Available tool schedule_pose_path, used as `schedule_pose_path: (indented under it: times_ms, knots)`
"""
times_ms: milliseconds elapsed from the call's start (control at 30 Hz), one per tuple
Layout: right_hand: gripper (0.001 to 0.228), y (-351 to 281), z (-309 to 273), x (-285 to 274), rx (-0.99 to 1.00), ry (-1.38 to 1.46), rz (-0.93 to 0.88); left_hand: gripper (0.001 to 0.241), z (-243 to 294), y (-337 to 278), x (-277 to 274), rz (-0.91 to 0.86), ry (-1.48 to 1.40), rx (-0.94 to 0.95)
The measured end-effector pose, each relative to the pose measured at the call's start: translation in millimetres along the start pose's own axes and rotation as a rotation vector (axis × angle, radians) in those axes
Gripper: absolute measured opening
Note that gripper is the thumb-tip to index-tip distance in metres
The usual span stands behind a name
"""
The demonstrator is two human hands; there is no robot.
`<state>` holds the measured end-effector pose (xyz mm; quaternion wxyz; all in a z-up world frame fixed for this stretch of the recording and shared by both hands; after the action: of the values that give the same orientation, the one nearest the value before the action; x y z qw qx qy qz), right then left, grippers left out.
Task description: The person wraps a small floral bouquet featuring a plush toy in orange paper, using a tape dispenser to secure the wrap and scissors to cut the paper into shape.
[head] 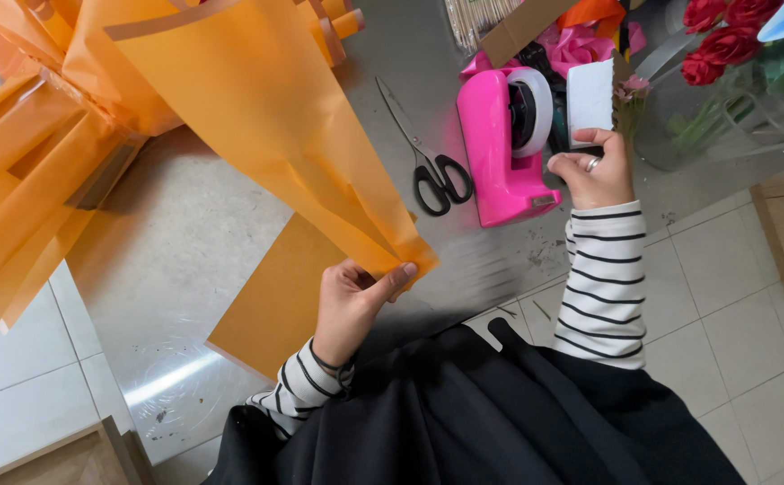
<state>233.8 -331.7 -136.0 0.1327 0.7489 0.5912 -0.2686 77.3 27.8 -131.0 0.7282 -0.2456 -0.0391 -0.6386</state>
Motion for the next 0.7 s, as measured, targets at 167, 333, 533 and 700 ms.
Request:
schedule_pose_path:
  times_ms: [167, 333, 533, 700]
  knots:
    - [0.053, -41.4, -8.1, -14.3, 0.027, 0.013, -0.065, 0.023, -6.4, 4.2, -6.5, 0.008, 0.03, 0.04]
    - [0.053, -64.5, 33.2, -6.2, 0.081, 0.229, 0.02, 0.026, -10.6, 4.3, -2.5, -0.005, 0.061, 0.033]
    - [0.055, -80.9, 41.1, 5.6, 0.161, 0.529, 0.059, 0.021, -2.7, 13.1, 6.5, -0.029, 0.028, 0.146]
    - [0.057, -72.8, 83.7, 14.9, 0.255, 0.693, 0.035, 0.017, 20.9, 15.5, 10.5, -0.03, 0.018, 0.253]
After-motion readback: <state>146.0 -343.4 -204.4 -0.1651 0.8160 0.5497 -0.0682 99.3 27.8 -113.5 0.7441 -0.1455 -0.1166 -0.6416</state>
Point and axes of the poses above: each hand's wrist, its own y-axis towards the middle knuckle, its own x-axis out of the palm, z = x × y, the point moved 8 cm from there along y, towards the middle knuckle, and after that the axes turned 9 degrees about -y, right-handed, at the moved point
